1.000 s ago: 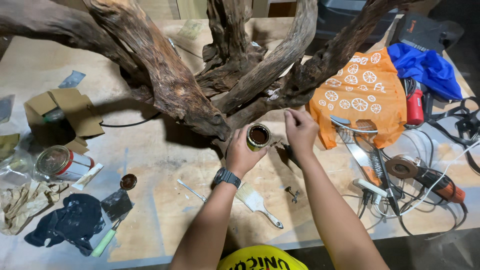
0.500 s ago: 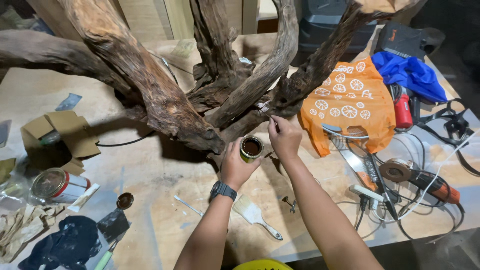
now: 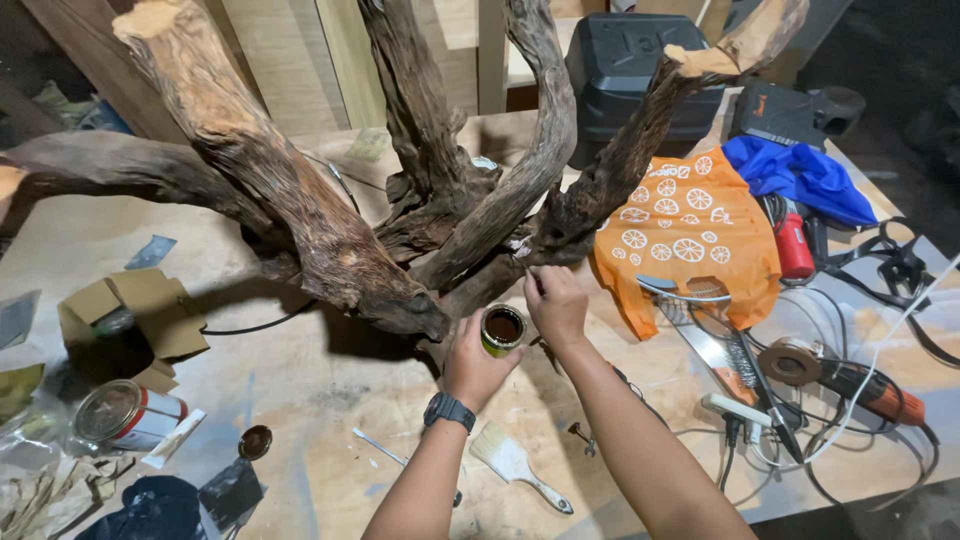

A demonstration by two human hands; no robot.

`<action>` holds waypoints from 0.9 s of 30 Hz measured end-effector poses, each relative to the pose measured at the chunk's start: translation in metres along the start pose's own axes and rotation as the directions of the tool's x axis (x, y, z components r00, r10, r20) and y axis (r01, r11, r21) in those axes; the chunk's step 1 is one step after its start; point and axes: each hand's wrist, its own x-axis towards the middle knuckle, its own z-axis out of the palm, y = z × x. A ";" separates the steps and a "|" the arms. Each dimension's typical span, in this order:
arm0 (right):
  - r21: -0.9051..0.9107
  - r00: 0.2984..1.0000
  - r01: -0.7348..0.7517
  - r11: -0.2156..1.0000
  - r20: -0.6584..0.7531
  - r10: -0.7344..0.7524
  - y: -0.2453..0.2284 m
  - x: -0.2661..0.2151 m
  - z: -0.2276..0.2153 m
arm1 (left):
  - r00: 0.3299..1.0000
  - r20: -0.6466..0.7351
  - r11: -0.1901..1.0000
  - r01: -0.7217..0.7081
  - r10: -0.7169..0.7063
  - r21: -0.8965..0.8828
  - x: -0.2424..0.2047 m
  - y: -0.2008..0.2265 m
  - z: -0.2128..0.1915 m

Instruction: The person applies a dark liquid finish to a large piece of driftwood using a small brush. They repeatedly dip the brush into a small container and carefully paint the crevices and surfaces of the wood.

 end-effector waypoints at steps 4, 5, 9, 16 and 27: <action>-0.011 0.999 -0.015 1.000 0.037 0.015 -0.003 -0.011 0.001 | 1.000 0.019 1.000 0.012 -0.012 0.003 -0.003 0.001 0.000; -0.004 0.999 -0.028 1.000 0.019 0.028 -0.004 -0.010 -0.001 | 1.000 0.012 1.000 0.004 -0.005 0.010 -0.003 0.002 0.000; -0.030 0.996 -0.080 0.996 0.046 0.081 -0.007 -0.009 -0.005 | 1.000 0.016 1.000 -0.012 0.011 0.028 -0.005 0.002 -0.001; -0.039 0.988 -0.129 0.991 0.083 0.132 -0.005 -0.016 -0.001 | 0.999 0.033 0.999 0.004 -0.005 0.033 -0.005 0.000 0.001; -0.085 0.987 -0.153 0.985 0.045 0.157 0.010 -0.011 0.007 | 0.995 -0.068 0.996 -0.064 0.068 0.062 -0.004 -0.012 0.012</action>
